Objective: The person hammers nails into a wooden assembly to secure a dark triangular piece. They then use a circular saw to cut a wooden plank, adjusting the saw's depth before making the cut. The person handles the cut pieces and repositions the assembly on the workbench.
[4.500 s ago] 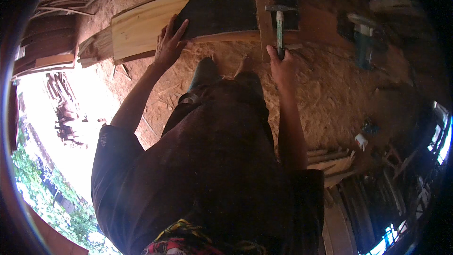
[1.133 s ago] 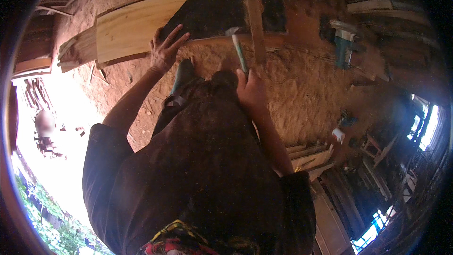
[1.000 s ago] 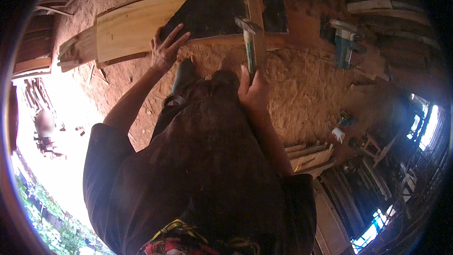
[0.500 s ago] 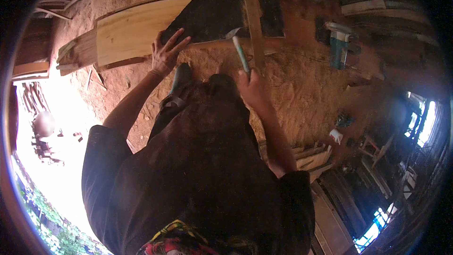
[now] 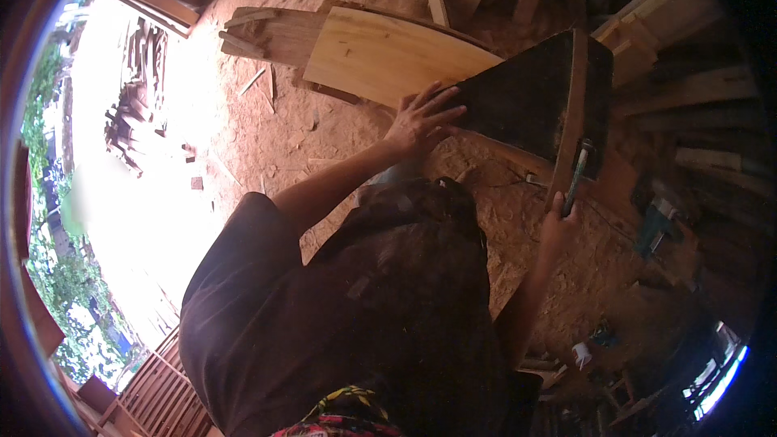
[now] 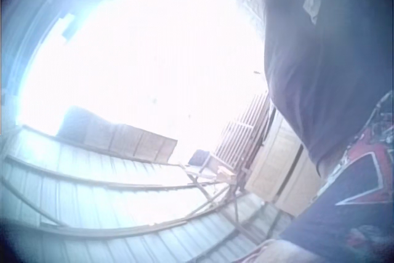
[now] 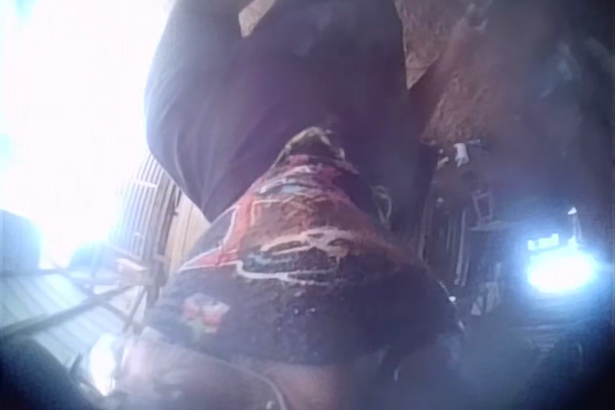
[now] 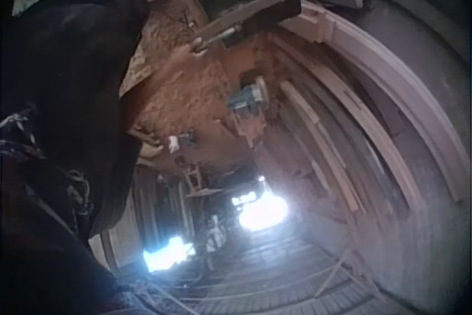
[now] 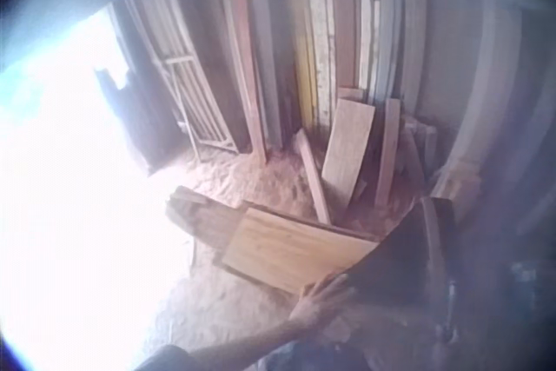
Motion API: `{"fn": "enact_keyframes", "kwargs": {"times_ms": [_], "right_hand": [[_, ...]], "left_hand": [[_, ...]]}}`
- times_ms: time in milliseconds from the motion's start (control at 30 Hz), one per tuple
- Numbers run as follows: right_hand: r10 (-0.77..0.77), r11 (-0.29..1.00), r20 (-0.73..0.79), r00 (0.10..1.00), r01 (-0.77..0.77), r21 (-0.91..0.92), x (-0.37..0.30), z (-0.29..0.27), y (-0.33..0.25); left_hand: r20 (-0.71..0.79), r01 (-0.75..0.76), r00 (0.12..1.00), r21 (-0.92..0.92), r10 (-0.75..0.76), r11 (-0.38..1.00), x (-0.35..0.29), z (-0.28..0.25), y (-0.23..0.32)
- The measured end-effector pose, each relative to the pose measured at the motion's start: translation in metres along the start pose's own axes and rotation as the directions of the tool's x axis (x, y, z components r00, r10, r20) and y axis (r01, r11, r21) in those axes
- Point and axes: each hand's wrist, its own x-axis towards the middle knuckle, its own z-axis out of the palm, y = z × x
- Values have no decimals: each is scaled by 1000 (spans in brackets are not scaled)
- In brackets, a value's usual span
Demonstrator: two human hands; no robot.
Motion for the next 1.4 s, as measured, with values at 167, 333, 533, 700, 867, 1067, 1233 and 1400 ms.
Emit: {"fn": "enact_keyframes", "kwargs": {"times_ms": [167,333,533,700,867,1067,1233,1400], "right_hand": [[119,991,132,984,-110,-72,-2,-22,-24],[238,954,64,969,-221,-204,7,-11,2],[151,970,154,976,-176,167,-2,-14,-31],[265,960,133,955,-274,58,-3,-8,-21],[211,977,185,960,-211,-24,-3,-9,-24],[194,979,153,969,-200,29,-9,-6,-17],[211,965,157,965,-231,124,-14,-3,-21],[88,967,133,987,-117,228,-15,-12,-25]], "left_hand": [[-325,386,895,219,-306,896,-21,-26,-79],[-264,542,755,-263,-600,798,-29,-63,-181],[-236,567,817,168,-525,807,1,-104,-159],[-80,598,799,209,-596,774,11,-114,-177],[17,584,768,394,-640,710,17,-118,-200],[33,481,831,460,-556,746,13,-110,-202],[-28,554,827,213,-562,805,11,-113,-175],[281,690,693,-523,-664,500,12,-114,-118]]}}
